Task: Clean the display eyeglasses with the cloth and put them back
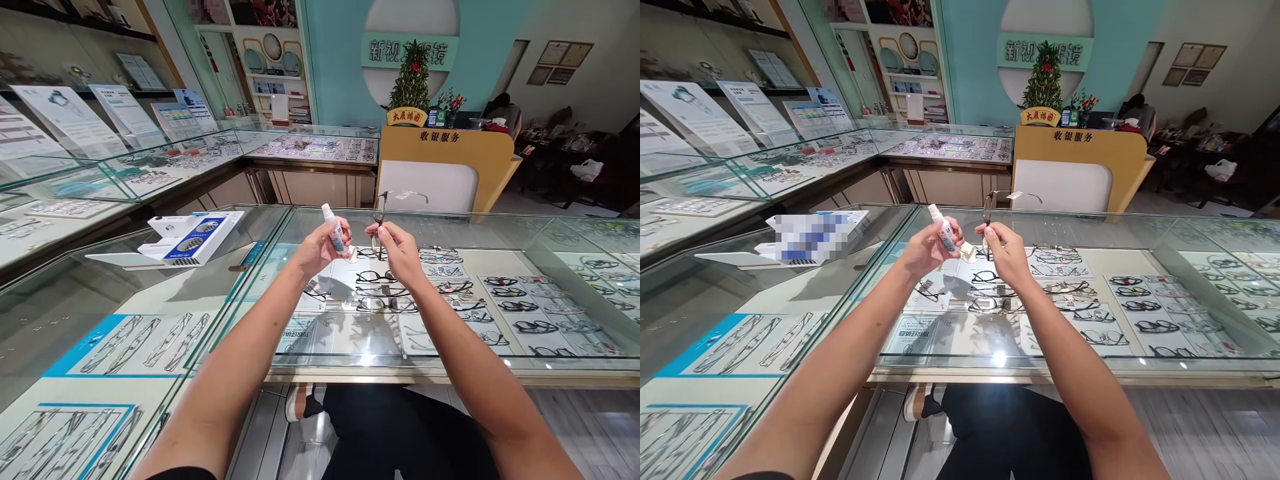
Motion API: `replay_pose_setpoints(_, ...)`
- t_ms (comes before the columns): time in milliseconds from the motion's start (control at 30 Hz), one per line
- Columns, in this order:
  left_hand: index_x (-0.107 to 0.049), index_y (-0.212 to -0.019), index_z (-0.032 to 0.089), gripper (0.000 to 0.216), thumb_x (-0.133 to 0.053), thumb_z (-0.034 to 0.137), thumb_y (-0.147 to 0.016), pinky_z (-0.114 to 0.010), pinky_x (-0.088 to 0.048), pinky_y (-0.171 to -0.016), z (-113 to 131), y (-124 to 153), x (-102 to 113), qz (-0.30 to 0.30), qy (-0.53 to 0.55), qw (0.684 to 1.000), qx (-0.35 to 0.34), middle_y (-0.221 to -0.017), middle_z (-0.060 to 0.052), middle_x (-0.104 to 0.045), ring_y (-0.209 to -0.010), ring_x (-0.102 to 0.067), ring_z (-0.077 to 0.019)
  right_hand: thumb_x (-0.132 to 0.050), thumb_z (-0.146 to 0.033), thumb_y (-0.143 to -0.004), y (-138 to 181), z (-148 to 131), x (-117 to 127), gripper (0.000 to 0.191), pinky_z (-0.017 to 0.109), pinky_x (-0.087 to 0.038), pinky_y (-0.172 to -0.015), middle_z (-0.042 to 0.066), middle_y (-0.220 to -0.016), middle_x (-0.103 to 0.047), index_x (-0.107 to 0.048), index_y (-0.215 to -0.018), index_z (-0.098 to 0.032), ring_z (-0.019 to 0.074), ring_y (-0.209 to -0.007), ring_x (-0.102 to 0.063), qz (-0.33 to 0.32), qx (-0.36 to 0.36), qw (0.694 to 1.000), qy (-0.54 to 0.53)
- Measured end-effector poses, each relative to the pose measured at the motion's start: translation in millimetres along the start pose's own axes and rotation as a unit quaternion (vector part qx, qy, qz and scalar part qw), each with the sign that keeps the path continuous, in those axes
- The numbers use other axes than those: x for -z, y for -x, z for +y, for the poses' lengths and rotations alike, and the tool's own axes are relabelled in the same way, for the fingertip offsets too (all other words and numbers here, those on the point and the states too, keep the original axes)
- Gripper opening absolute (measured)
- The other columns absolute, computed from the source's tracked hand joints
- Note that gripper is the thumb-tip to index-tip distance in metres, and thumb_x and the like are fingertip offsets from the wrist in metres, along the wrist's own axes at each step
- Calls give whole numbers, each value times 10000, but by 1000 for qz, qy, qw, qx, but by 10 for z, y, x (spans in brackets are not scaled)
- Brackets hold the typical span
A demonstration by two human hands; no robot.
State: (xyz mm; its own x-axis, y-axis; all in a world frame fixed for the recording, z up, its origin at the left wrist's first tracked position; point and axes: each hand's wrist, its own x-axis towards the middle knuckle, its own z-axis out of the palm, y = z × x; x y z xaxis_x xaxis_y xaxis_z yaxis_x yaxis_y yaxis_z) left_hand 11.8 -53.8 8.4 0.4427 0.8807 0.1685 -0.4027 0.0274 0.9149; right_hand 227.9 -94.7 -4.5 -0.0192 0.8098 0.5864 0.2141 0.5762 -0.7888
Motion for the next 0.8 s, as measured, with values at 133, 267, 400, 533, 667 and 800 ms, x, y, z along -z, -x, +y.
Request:
replay_pose_setpoints(133,-657,-790,196,745,-661,940,-845,-320,-526,-610,9,-14,-43,10,4,1000,10,-795,-62,-593,-728,-598,-200,-572,-680,-1083,7,8,-16,532,382,-514,-942,75,-1086,-815,-840,-1065,-221,241,-998,-687,-46,-15,999,-20)
replay_pose_setpoints(267,-620,-737,204,739,-708,936,-785,-312,-558,-671,-33,-31,-55,44,-42,998,-6,-806,-49,-599,-749,-589,-186,-606,-727,-1053,9,10,-33,556,388,-524,-970,79,-1087,-824,-840,-1050,-222,254,-1052,-713,-80,-31,995,-57)
replay_pose_setpoints(400,-639,-776,206,679,-755,875,-751,-295,-559,-717,-118,-49,-41,107,-131,985,-34,-801,-30,-610,-764,-595,-179,-621,-762,-1035,8,-12,-44,581,397,-524,-990,76,-1070,-815,-843,-1022,-225,257,-1055,-714,-117,-45,988,-85)
replay_pose_setpoints(533,-622,-760,205,639,-685,837,-830,-285,-475,-663,-190,-66,-30,94,-190,976,-57,-740,-17,-569,-693,-522,-162,-630,-753,-1037,13,-32,-56,572,393,-513,-1005,72,-1051,-808,-844,-1007,-223,255,-1057,-703,-148,-47,983,-102)
replay_pose_setpoints(667,-593,-772,208,602,-669,795,-883,-291,-431,-664,-226,-68,-35,66,-214,972,-74,-717,-9,-538,-697,-492,-167,-620,-746,-1047,25,-31,-70,568,377,-502,-956,67,-1050,-802,-843,-1022,-225,247,-1029,-685,-168,-49,979,-108)
replay_pose_setpoints(800,-559,-776,214,588,-633,775,-935,-293,-437,-688,-225,-52,-45,65,-221,970,-82,-727,-9,-529,-713,-488,-169,-622,-743,-1048,38,-43,-74,563,373,-486,-960,63,-1057,-795,-840,-1040,-224,243,-1038,-680,-180,-58,975,-113)
